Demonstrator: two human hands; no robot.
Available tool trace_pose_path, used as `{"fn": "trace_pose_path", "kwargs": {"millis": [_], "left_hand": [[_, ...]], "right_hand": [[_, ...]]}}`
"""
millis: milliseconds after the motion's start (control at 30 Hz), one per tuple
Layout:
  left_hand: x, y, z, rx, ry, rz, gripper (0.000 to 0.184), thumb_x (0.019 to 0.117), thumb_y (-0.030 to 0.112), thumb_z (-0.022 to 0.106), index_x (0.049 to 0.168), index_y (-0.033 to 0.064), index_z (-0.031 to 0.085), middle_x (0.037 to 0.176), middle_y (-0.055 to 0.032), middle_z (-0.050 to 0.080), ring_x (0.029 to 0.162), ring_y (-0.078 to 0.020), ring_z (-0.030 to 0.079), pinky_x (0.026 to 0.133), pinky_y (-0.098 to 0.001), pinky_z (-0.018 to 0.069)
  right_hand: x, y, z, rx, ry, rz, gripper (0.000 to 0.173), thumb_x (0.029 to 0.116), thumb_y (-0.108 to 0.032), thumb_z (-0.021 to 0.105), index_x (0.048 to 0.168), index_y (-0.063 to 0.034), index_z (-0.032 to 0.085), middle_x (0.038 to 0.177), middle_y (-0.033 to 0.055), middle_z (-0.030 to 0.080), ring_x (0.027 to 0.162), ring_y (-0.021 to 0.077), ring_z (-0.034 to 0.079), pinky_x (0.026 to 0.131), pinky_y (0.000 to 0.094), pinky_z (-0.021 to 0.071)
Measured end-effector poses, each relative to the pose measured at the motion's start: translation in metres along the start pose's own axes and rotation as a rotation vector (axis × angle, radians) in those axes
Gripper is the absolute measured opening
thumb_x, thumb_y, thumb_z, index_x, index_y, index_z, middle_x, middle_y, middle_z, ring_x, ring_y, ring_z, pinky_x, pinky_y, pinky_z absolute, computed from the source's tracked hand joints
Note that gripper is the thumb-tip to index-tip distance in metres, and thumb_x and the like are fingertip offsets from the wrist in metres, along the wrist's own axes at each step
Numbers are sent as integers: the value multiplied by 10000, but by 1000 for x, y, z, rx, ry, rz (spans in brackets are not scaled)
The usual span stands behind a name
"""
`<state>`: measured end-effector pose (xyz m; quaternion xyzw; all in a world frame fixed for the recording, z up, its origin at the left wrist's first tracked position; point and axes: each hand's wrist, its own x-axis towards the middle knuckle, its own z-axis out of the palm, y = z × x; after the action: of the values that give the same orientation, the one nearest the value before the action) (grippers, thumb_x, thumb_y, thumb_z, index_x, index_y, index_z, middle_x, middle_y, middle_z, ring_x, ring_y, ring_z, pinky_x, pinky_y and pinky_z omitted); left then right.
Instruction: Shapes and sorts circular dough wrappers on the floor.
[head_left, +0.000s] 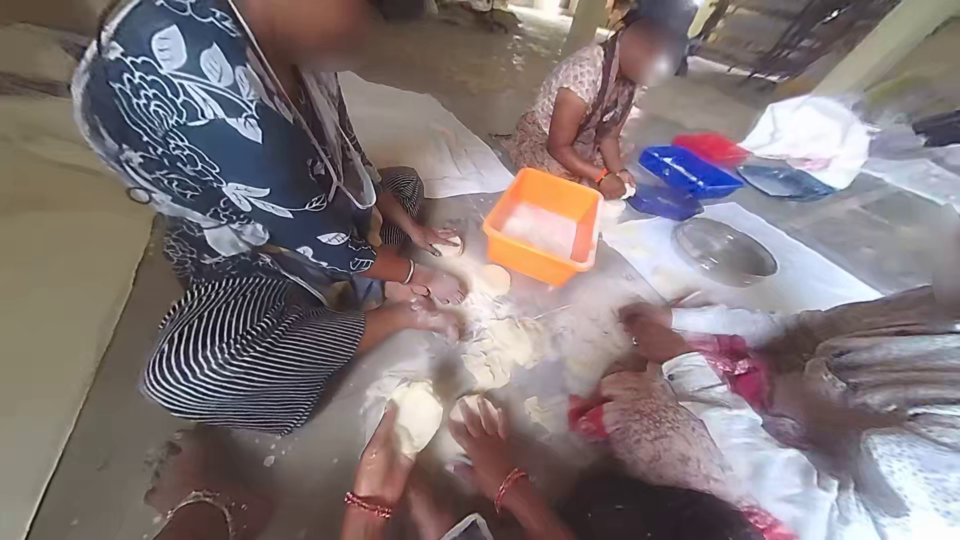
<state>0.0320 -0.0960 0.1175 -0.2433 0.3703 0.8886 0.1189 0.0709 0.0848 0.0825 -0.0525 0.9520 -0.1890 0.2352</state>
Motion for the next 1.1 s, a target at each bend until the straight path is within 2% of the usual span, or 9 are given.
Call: {"fn": "trace_pose_path", "kwargs": {"millis": [33,100,167,233,367,533,733,933,1100], "left_hand": [[-1,0,1,-20,-36,-2,407,1114,338,322,1388,108,516,1160,-81,704,1014,-179,708,832,-380,612],[-3,0,4,-61,-98,-21,404,1114,341,308,1364,113,529,1145,-79,715,1009,-180,718,827,-370,621],[-7,-4,5,-86,-153,-60,412,1113,343,303,1355,115,545,1133,-93,722,991,-196,725,803,-374,626],[-9,-10,5,-100,-225,-98,419,1111,329,300,1364,111,553,1138,-108,727,984,-206,732,793,-375,632],[-8,-18,4,-93,-368,-154,417,1094,306,359,1421,115,536,1218,-120,707,1047,-219,721,848,-384,625],[-6,-23,-1,6,-404,-139,433,1079,294,413,1461,116,514,1269,-105,692,1092,-202,705,886,-367,613],[-2,-24,-6,231,-419,-93,479,1087,304,369,1520,117,451,1372,-59,646,1155,-152,673,945,-329,582],[0,-25,-10,284,-401,-70,472,1073,308,403,1489,102,490,1342,-53,666,1134,-142,681,935,-324,585],[8,-26,-11,253,-410,-74,545,1019,262,518,1536,123,416,1329,-81,659,1094,-169,698,873,-335,612]], "right_hand": [[-4,-3,-8,109,102,6,553,1010,-386,585,1543,-274,490,1703,56,247,1587,355,120,1214,714,-8],[-9,-11,-15,302,573,-51,362,944,-190,627,1288,-158,736,1444,102,619,1404,343,513,1178,654,294],[-9,-20,-26,426,856,-143,276,909,-127,662,1156,-100,782,1243,107,728,1217,311,655,1054,565,485],[-6,-26,-36,434,938,-211,263,894,-151,696,1136,-99,785,1185,104,737,1137,292,680,975,508,540],[6,-28,-53,369,860,-175,276,873,-201,753,1128,-99,787,1184,147,720,1129,337,666,970,489,546],[10,-24,-59,394,766,-180,193,821,-153,782,1006,-105,806,1128,131,732,1106,324,669,965,488,545],[10,-18,-69,369,467,-156,254,888,-216,724,1104,-96,784,1250,136,697,1245,321,606,1079,486,474],[9,-18,-75,512,393,-168,183,896,-120,690,1034,-15,751,1140,160,707,1169,304,623,1071,448,463],[2,-22,-78,563,353,-153,228,946,-150,661,1115,-8,721,1075,159,731,1050,275,690,977,445,527]]}}
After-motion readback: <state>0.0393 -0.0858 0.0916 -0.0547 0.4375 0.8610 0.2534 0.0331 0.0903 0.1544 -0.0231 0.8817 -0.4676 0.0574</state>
